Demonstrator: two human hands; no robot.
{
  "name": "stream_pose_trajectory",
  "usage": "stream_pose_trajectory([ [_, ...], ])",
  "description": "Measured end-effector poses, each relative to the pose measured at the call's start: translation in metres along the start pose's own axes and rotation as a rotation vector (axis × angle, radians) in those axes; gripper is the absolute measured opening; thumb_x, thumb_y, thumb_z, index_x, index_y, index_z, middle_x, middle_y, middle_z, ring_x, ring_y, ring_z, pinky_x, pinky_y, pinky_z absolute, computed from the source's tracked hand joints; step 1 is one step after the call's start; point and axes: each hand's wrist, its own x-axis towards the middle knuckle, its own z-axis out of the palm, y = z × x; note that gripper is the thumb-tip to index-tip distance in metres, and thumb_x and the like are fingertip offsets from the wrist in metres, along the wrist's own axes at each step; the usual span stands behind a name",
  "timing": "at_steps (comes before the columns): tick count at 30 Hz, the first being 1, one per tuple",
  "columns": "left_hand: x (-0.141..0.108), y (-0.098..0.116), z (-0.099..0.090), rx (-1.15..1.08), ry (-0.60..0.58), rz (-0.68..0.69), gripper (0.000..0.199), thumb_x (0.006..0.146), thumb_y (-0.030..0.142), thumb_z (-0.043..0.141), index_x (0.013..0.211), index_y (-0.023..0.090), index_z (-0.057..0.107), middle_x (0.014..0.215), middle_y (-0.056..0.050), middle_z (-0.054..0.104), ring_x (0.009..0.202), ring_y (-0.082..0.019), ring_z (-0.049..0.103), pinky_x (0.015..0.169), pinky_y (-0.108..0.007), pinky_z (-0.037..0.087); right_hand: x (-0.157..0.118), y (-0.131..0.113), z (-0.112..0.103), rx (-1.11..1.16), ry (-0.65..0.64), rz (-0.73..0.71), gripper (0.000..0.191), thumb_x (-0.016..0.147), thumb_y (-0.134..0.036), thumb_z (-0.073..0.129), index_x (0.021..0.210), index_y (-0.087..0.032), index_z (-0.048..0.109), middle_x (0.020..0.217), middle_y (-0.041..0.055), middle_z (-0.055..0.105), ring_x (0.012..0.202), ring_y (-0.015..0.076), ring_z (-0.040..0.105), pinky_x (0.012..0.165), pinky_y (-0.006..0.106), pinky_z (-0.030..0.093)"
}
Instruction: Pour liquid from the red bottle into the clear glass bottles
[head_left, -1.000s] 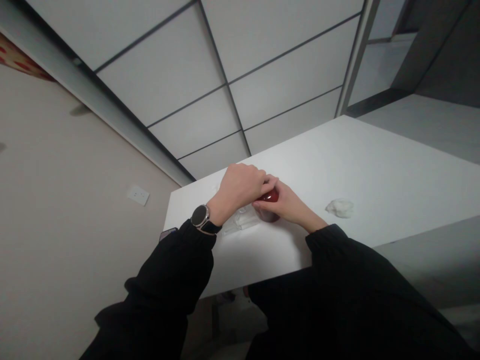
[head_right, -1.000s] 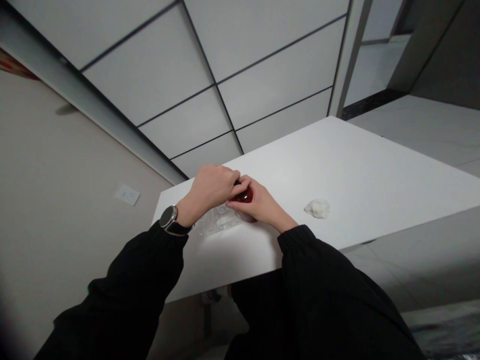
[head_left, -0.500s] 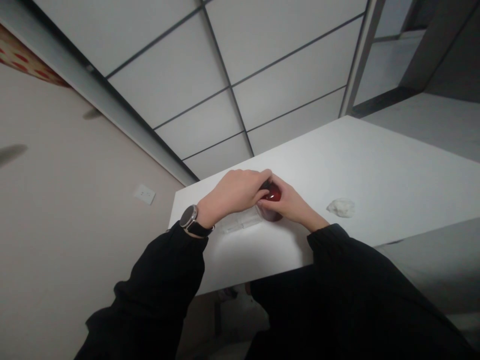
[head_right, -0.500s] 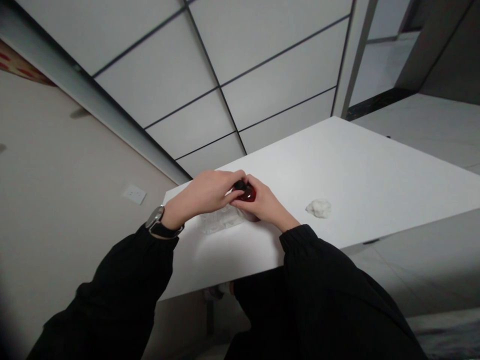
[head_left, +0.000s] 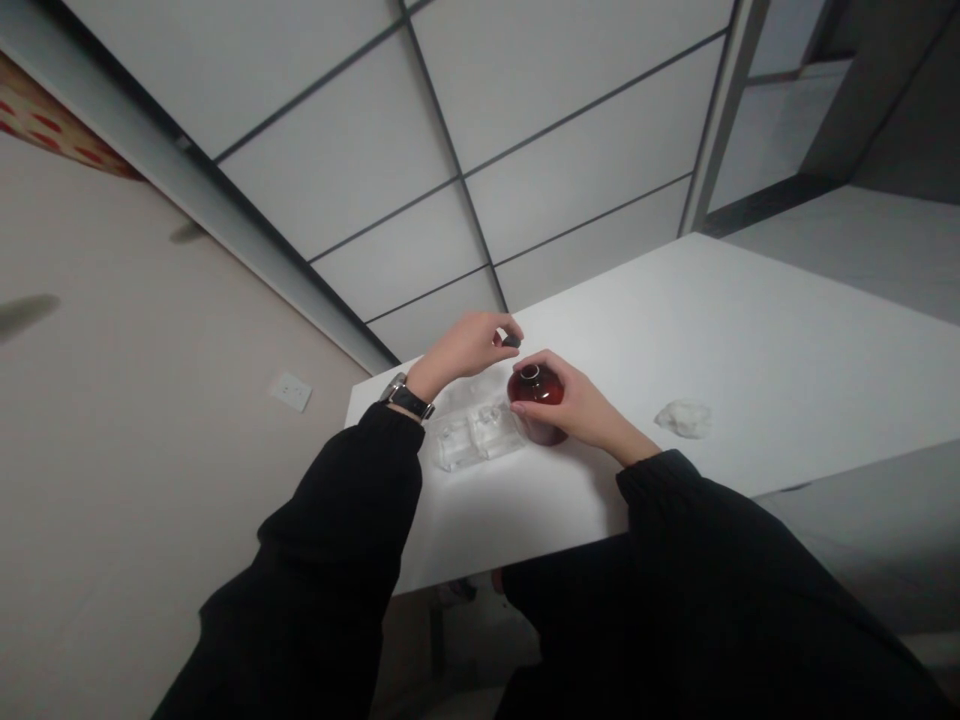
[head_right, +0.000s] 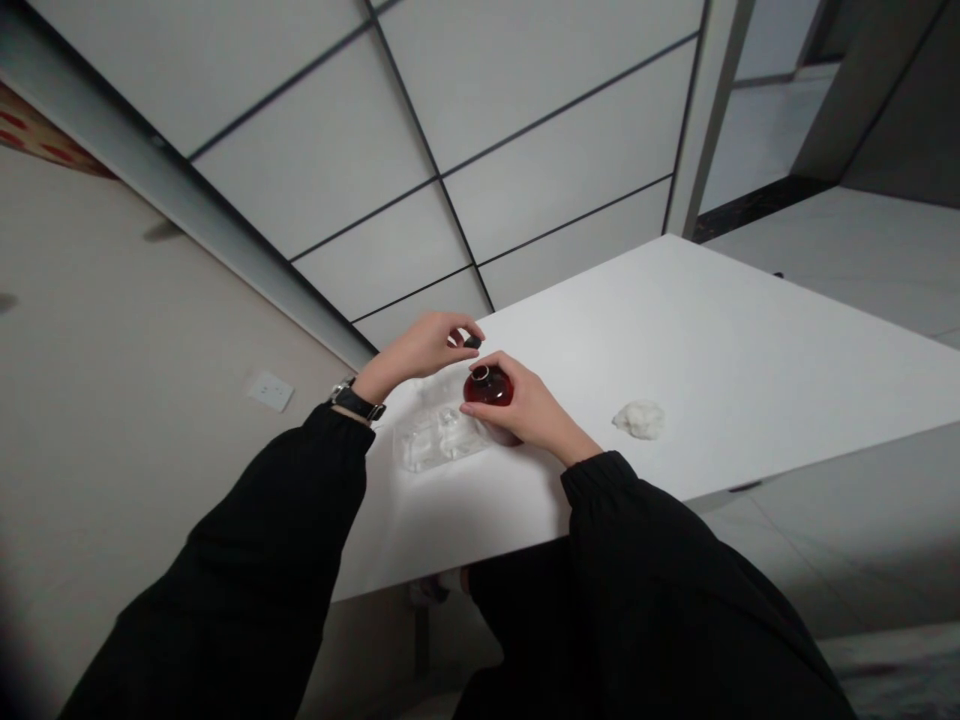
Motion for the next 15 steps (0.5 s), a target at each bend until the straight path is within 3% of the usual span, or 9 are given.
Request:
stream_pose_trajectory([
  [5,0.027,-0.029,0.036,-0.017,-0.165,0.074,0.025,0.090,0.014,0.070,0.112,0.016,0.079,0.111,-0.008,0.081,0.094,-0.017,0.072,0.086,-0.026,0.053,0.002,0.001,-0.001,-0.004,-0.005,0.004,0.046,0.074,-0.041,0.086,0.111,-0.027,0.063,0.117,0.0058,0.072,0.110,0.0278,0.067,0.105,0.051,0.049],
  [9,0.038,-0.037,0.054,0.026,-0.178,0.078,0.023,0.089,0.011,0.065,0.106,0.012,0.081,0.103,-0.010,0.082,0.089,-0.018,0.071,0.081,-0.026,0.052,0.002,0.001,-0.002,0.020,-0.017,0.012,0.047,0.073,-0.041,0.087,0.112,-0.027,0.063,0.124,0.0077,0.071,0.114,0.0284,0.067,0.107,0.052,0.049],
  [15,0.048,-0.039,0.066,0.065,-0.200,0.120,0.024,0.082,0.008,0.064,0.096,0.012,0.082,0.095,-0.010,0.082,0.084,-0.019,0.069,0.079,-0.028,0.050,0.003,0.001,-0.003,0.019,-0.026,0.013,0.046,0.074,-0.041,0.086,0.112,-0.027,0.064,0.127,0.0079,0.070,0.115,0.0283,0.067,0.107,0.051,0.049],
])
